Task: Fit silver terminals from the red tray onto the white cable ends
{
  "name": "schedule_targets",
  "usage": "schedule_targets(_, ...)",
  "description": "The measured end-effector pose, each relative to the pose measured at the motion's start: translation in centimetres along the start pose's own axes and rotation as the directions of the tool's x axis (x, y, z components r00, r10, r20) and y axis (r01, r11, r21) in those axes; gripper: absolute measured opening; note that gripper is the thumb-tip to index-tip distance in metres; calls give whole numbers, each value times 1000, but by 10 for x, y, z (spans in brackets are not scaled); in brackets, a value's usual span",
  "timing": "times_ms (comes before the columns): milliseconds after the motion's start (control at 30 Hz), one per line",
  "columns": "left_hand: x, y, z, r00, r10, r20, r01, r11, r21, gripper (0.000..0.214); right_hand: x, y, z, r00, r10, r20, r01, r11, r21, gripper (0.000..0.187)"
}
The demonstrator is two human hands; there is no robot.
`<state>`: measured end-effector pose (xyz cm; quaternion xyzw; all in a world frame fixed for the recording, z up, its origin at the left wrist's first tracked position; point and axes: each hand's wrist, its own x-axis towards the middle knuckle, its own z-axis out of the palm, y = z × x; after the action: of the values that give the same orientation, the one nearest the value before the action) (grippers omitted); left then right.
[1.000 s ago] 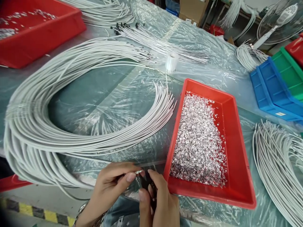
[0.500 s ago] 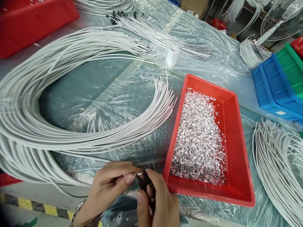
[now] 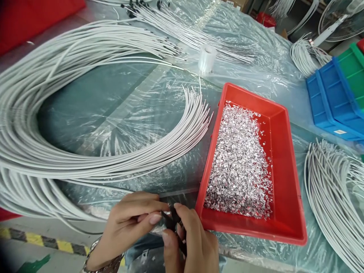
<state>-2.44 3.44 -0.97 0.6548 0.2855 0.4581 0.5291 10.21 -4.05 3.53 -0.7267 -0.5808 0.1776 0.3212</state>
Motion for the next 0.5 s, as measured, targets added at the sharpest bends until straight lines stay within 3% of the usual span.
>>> schedule_targets(300, -1, 0, -1, 1000, 22, 19, -22, 999, 26, 15, 3, 5, -5, 996, -34, 88, 34, 999, 4, 29)
schedule_targets(500, 0, -2, -1, 998, 58, 38, -61, 996, 65, 15, 3, 6, -7, 996, -37, 87, 35, 999, 21, 29)
